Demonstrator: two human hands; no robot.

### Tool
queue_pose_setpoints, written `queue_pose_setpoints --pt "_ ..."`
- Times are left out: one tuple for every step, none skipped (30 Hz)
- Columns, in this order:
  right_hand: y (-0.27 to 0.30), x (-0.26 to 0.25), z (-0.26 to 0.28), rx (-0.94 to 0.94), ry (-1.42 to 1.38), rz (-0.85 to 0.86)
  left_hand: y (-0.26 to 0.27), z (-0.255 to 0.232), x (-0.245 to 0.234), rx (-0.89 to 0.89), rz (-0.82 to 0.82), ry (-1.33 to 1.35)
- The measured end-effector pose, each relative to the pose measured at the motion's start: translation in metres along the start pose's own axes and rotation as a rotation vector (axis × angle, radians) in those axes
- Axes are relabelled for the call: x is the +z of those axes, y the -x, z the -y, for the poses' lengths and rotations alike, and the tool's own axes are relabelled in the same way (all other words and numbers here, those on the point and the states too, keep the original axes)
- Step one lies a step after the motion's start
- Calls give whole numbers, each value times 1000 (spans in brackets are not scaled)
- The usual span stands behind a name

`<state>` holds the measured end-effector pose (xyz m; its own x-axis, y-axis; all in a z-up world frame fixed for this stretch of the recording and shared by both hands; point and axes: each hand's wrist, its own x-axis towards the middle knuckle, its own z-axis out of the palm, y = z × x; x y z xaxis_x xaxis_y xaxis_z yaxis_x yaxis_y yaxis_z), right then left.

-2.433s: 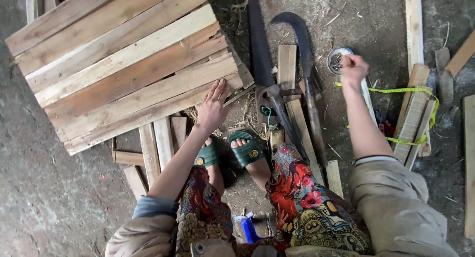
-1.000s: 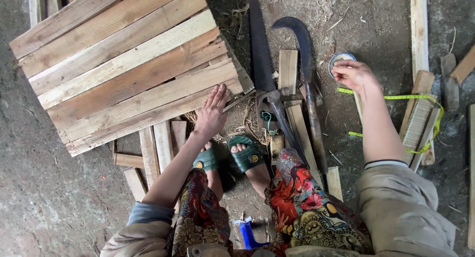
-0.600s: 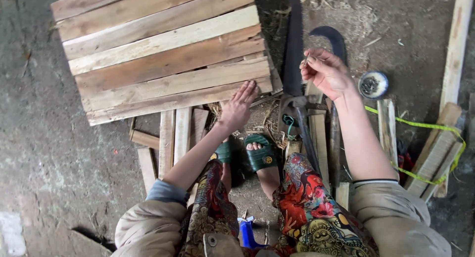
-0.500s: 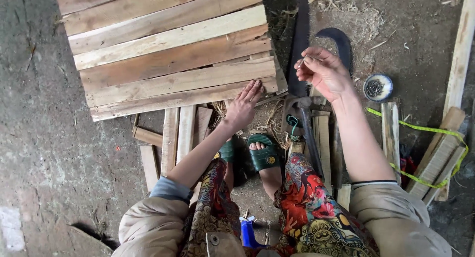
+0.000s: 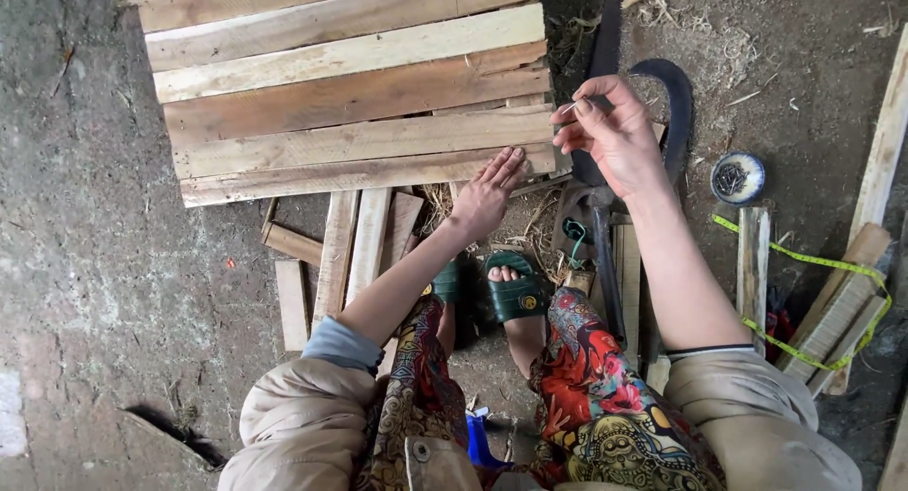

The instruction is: Nailing wooden planks together to create a larger wooden surface using a hammer and nails.

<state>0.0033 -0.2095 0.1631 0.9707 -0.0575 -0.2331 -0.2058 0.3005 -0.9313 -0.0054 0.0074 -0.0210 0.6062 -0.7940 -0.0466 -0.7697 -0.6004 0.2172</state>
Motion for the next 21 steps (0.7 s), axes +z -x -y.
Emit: queue_pose_setpoints --pt "-1 1 -2 -19 17 3 0 0 -1 4 0 2" --pt "-1 1 -4 -39 34 6 0 0 -3 7 -1 4" --pt "-1 1 -8 -37 35 6 0 0 -2 7 0 5" --pt "-1 0 -12 -45 38 12 0 1 -1 5 1 3" --pt "0 -1 -16 -53 41 19 1 0 0 3 2 1" --pt "0 -1 -16 -50 40 18 0 1 -2 2 3 2" --pt "2 -1 -18 -65 56 11 0 0 -2 2 1 2" --pt "4 -1 -19 -80 73 4 1 -1 -3 1 -2 2" --pt "5 -2 -25 -78 72 1 1 -2 -6 4 1 4" --pt "6 -3 -31 -94 117 -36 0 -3 -8 -3 -8 -4" --pt "7 -4 -37 -111 161 -71 0 -4 -11 -9 -17 -14" --pt "6 -12 -54 -110 159 -74 -1 -3 -9 -7 -14 -14" --pt "5 -21 -72 -134 209 -129 -2 -3 -7 -12 -18 -7" --pt "5 -29 -89 -158 258 -183 -3 -3 -5 -18 -21 -1" --pt "6 -32 -98 -158 257 -185 -3 -3 -6 -17 -21 -1" --pt "7 -35 -107 -182 302 -219 -4 -3 -7 -22 -17 8" --pt "8 -37 -116 -205 347 -253 -5 -3 -8 -28 -13 16" --pt "7 -39 -122 -206 347 -253 -6 -3 -9 -27 -12 16" --pt "7 -40 -129 -205 385 -256 -7 -3 -11 -30 -4 27" --pt "7 -42 -136 -205 424 -259 -9 -4 -11 -34 4 38" --pt "7 -43 -142 -205 423 -262 -9 -4 -17 -31 5 38"
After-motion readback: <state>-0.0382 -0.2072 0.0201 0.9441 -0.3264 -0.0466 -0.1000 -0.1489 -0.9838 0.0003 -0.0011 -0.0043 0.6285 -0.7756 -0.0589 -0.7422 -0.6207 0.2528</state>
